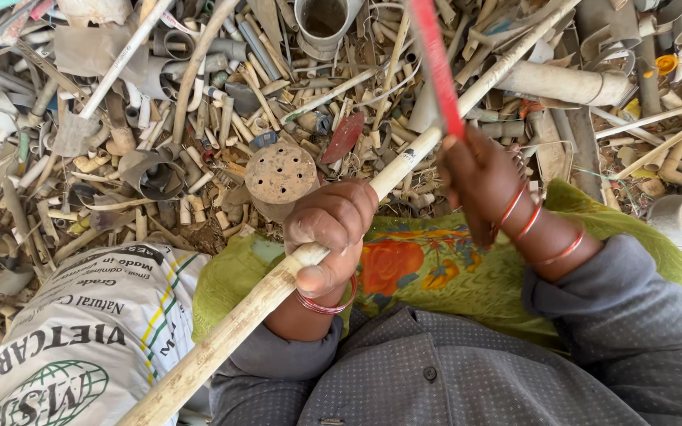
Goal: The person uses a saw to cut through white plastic pipes while sitting amidst a large pile of scrap material. They handle the pipes one at a time, sawing through them and then moving the pieces aside.
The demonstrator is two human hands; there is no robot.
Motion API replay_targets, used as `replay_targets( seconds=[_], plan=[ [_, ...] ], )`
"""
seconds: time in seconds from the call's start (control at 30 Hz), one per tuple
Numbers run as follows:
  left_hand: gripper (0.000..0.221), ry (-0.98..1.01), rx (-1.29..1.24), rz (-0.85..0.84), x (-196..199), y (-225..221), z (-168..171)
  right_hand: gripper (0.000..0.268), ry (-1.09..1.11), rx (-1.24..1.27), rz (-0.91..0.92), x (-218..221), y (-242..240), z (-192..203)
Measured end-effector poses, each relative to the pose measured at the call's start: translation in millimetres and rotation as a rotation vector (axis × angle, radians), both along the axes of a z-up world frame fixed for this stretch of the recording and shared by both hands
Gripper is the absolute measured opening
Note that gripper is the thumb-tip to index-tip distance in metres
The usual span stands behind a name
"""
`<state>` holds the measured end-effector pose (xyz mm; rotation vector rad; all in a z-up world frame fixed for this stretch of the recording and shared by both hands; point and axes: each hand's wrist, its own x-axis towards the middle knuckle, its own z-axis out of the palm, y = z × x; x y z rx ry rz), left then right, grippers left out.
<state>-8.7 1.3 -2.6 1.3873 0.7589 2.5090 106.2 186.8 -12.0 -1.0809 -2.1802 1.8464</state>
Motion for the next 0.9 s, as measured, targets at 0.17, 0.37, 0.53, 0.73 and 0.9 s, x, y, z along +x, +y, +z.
replay_targets(
  seconds=[0.17,0.37,0.53,0.73,0.9],
  plan=[
    [0.058,0.011,0.016,0.0,-3.5,0.7,5.4,0.028,0.064,0.205,0.263,20.7,-36.2,-5.9],
    [0.054,0.007,0.027,0.022,-1.7,4.5,-1.7,0.026,0.077,0.558,0.305,10.7,12.3,-27.4],
    [0.051,-0.03,0.015,0.055,3.3,15.7,-4.0,0.027,-0.115,0.28,0.154,10.8,-6.0,-3.4],
    [0.053,-0.11,0.01,0.044,-3.5,19.2,-13.9,0.021,0.059,0.439,0.311,15.4,-7.8,-1.8],
    [0.055,-0.134,0.042,0.009,-13.2,3.2,0.3,0.023,0.121,0.286,0.174,21.7,17.0,6.9]
  ],
)
